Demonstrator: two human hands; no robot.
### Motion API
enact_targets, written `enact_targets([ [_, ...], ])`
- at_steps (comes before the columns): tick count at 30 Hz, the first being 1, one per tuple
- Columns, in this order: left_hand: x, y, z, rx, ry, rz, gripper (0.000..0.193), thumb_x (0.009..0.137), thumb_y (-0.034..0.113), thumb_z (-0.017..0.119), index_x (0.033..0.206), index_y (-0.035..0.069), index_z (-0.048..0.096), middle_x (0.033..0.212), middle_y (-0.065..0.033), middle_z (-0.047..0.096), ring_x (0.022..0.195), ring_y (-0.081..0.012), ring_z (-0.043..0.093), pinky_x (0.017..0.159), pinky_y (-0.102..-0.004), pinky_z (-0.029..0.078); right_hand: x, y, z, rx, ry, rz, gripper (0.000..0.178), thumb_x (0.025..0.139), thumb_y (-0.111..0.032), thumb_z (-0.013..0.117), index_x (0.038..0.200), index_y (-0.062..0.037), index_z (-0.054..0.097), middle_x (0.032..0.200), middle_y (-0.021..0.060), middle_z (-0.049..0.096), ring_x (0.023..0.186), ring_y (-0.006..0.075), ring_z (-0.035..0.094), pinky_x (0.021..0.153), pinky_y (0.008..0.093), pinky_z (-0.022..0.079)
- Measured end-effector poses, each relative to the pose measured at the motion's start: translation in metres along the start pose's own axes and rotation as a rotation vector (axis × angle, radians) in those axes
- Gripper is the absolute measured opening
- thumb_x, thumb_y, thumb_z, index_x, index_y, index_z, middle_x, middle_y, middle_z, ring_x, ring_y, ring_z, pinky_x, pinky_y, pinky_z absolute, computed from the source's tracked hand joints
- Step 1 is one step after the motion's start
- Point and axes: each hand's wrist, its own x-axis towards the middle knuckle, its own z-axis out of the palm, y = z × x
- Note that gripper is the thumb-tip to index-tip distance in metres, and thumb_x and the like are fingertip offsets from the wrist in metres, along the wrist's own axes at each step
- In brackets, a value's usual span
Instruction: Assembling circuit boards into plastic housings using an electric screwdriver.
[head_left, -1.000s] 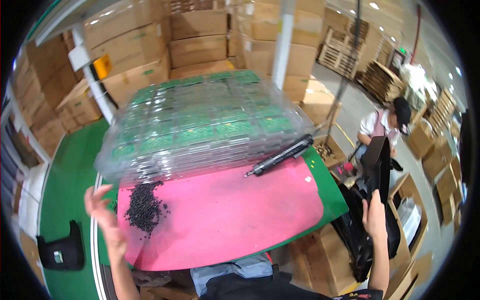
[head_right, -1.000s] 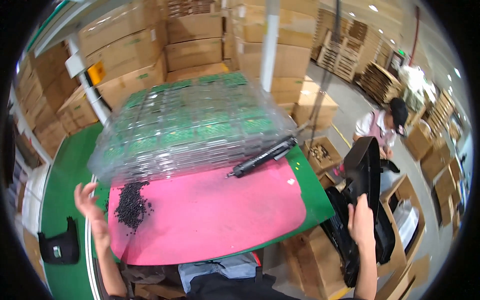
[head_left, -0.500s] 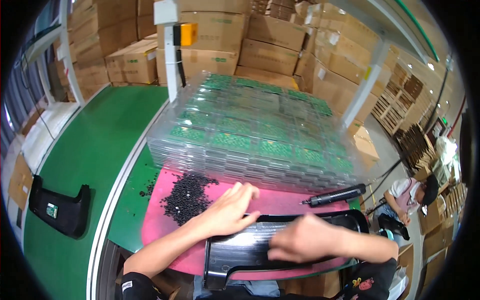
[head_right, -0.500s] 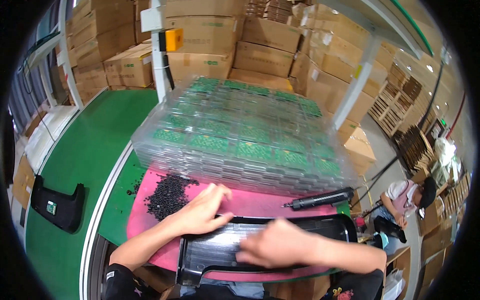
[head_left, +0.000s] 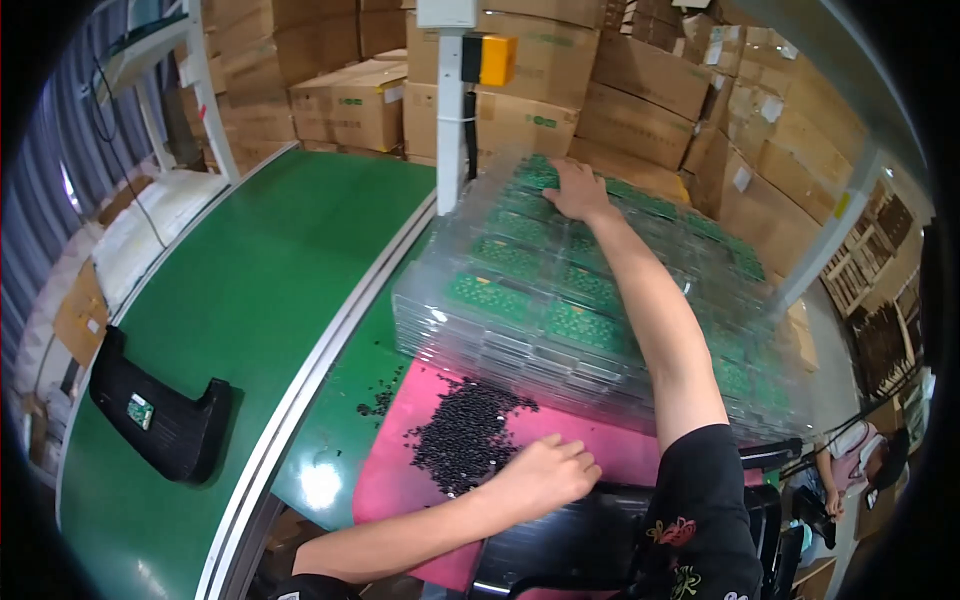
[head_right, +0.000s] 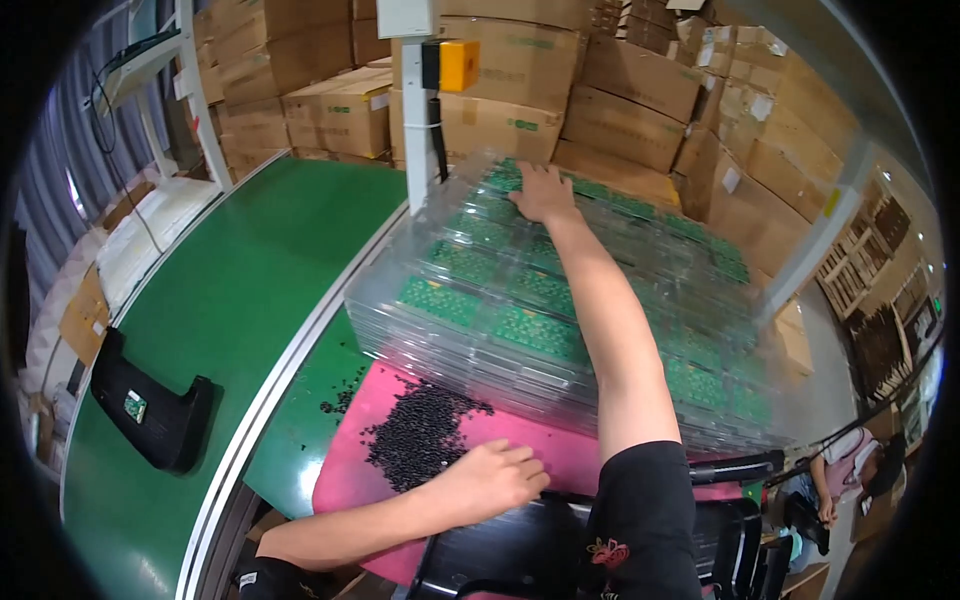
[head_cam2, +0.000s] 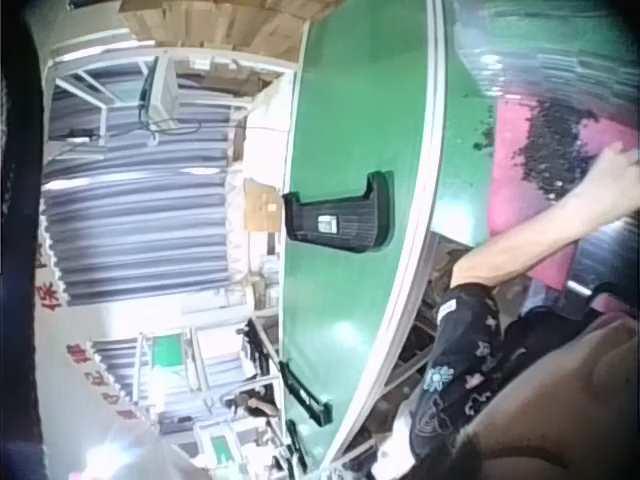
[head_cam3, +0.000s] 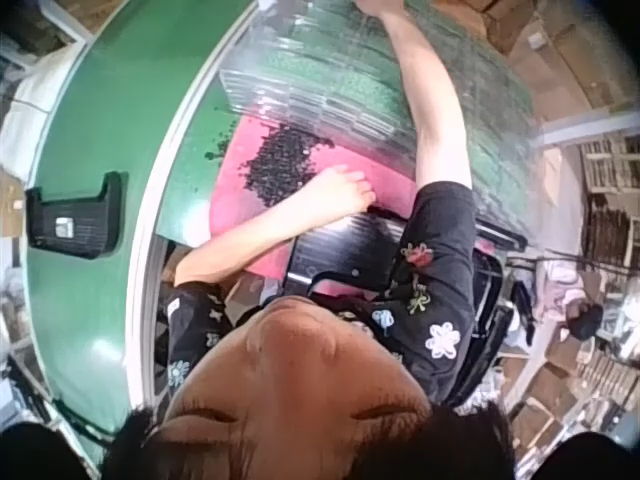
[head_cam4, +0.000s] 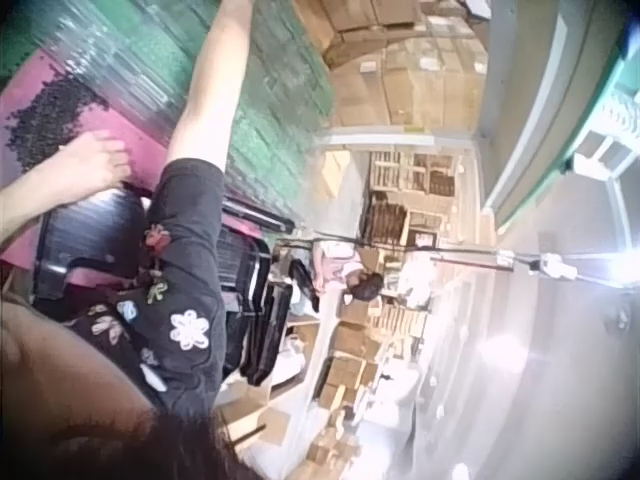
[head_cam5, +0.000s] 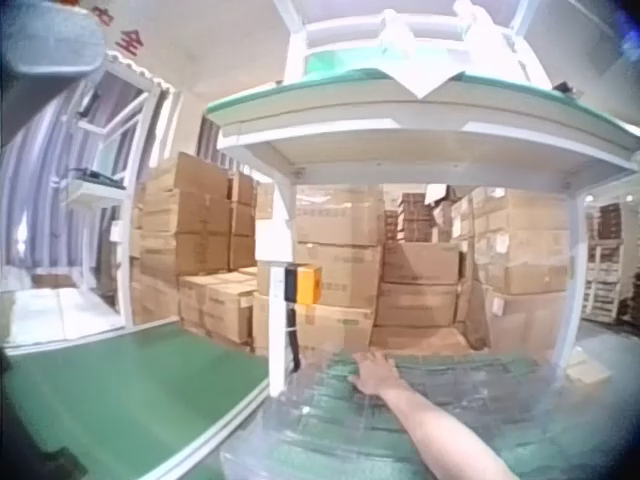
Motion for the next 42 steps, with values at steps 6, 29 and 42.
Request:
enact_targets([
  [6, -0.001, 0.002, -0.002, -0.040, 0.002, -0.033, 0.010, 0.076, 0.020, 0.061, 0.081, 0.011, 0.061, 0.081, 0.0005, 0.059, 0.088, -0.0167, 0.059, 0.068, -0.0317, 0.046, 0.002, -0.014, -0.008, -0.040, 0.224, -0.065, 0.071, 0.089, -0.024, 0.067, 0.147, -0.0150, 0.027, 0.121, 0.0172, 0.062, 0.124, 0.0336, 0.050, 0.101, 0.0476, 0.037],
  [29, 0.057, 0.043, -0.061, -1.036, 0.168, -0.305, 0.056, 0.069, -0.002, 0.081, 0.122, -0.005, 0.061, 0.105, -0.0075, 0.065, 0.090, -0.0106, 0.061, 0.075, -0.0253, 0.053, -0.422, -0.009, -0.183, 1.434, 0.264, 0.032, 0.078, 0.086, -0.003, 0.065, 0.148, -0.0037, 0.019, 0.129, 0.0238, 0.053, 0.119, 0.0291, 0.056, 0.104, 0.0419, 0.046],
  [42, 0.048, 0.056, -0.007, -0.638, -0.263, -0.194, 0.047, 0.068, 0.018, 0.085, 0.103, 0.001, 0.061, 0.091, -0.0079, 0.064, 0.069, -0.0148, 0.062, 0.055, -0.0279, 0.051, -0.511, 0.059, -0.153, 0.702, -0.092, 0.097, 0.054, 0.073, -0.016, 0.079, 0.121, -0.0012, 0.057, 0.127, 0.0150, 0.057, 0.121, 0.0316, 0.053, 0.103, 0.0394, 0.041],
])
